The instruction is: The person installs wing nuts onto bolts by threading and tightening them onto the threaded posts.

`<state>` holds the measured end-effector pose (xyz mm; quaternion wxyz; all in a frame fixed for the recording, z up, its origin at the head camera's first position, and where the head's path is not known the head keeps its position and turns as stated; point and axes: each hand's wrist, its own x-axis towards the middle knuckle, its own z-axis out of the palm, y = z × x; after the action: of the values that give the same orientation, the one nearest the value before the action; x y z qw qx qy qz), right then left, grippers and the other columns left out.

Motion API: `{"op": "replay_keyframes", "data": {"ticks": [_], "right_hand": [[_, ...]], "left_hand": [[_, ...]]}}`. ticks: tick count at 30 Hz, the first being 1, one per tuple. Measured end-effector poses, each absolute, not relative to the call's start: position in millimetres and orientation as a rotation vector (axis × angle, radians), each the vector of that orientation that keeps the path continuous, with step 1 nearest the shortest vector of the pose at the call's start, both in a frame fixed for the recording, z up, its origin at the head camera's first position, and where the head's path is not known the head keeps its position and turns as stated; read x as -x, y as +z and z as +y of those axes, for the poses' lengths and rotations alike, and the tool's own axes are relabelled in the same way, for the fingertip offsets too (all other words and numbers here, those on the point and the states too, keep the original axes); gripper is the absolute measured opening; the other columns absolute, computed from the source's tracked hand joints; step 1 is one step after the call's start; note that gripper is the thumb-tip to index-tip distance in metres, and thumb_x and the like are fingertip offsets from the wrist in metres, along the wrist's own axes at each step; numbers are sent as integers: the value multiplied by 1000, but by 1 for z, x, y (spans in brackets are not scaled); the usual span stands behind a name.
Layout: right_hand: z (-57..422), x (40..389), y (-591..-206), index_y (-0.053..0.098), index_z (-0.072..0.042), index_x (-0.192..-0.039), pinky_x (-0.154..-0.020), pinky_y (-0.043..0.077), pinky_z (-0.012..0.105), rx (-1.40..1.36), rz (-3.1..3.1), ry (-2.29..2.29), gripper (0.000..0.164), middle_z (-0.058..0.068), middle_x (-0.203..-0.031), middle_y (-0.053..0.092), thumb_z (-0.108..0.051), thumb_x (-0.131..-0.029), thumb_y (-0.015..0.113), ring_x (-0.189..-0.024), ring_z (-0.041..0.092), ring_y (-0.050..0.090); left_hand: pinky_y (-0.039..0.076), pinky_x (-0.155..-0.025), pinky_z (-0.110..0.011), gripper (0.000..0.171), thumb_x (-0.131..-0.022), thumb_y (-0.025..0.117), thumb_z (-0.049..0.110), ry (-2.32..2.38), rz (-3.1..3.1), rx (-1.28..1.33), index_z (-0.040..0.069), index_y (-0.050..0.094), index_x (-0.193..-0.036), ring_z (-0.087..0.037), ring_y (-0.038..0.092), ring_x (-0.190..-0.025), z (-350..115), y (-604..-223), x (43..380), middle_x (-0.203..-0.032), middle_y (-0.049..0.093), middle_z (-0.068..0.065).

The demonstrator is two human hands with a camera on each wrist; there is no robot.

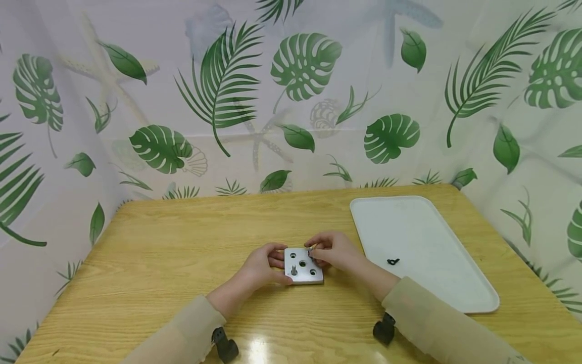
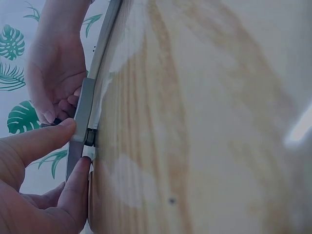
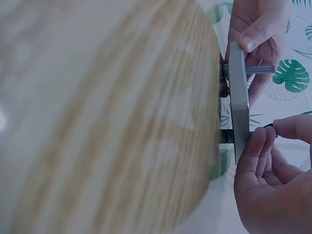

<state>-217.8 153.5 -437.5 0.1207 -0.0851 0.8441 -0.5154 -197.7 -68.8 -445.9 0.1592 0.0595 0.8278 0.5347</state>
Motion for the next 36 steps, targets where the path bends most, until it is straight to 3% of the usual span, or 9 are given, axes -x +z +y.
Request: {"op": "replay_keyframes", "data": {"ticks": [5, 11, 21, 25, 31, 36], "right_hand": [[152, 216, -438, 74, 3, -110, -66, 58, 24, 170, 2515, -1460, 19, 3, -80, 70, -12, -97, 75, -68, 8, 63], [149, 215, -437, 70, -6, -92, -59, 48, 23, 85, 2614, -1352, 17, 1, -74, 68, -20, -96, 79, -64, 9, 58], [150, 216, -436, 65, -8, -85, -58, 48, 22, 56, 2643, -1309, 24, 1, -73, 65, -23, -94, 81, -63, 10, 57], [151, 214, -435, 68, -5, -92, -59, 50, 23, 47, 2627, -1330, 22, 3, -75, 68, -23, -95, 81, -64, 11, 59], [152, 215, -436, 68, 2, -126, -66, 57, 25, 123, 2497, -1478, 32, 5, -82, 73, -12, -97, 72, -68, 8, 64], [152, 215, -436, 71, 4, -125, -67, 58, 24, 176, 2454, -1497, 31, 3, -79, 70, -7, -97, 69, -68, 7, 64]], "left_hand": [[60, -94, -36, 80, -77, 91, -9, 1530, 2368, -175, 0, 57, -148, -23, 71, -108, -69, -447, 197, -126, 69, -16], [60, -93, -35, 79, -76, 91, -9, 1533, 2367, -185, 0, 58, -147, -22, 71, -107, -69, -448, 197, -124, 70, -16], [60, -94, -36, 80, -76, 91, -9, 1545, 2353, -182, 0, 57, -148, -23, 71, -108, -70, -448, 197, -126, 69, -16], [60, -94, -35, 80, -76, 91, -9, 1541, 2356, -184, 1, 57, -148, -22, 71, -108, -70, -448, 198, -127, 69, -16], [60, -94, -35, 79, -76, 91, -9, 1535, 2368, -195, 0, 58, -147, -23, 72, -108, -70, -447, 199, -127, 70, -17], [60, -93, -35, 79, -76, 91, -9, 1539, 2366, -188, -1, 57, -147, -23, 72, -107, -70, -447, 199, -126, 70, -17]]}}
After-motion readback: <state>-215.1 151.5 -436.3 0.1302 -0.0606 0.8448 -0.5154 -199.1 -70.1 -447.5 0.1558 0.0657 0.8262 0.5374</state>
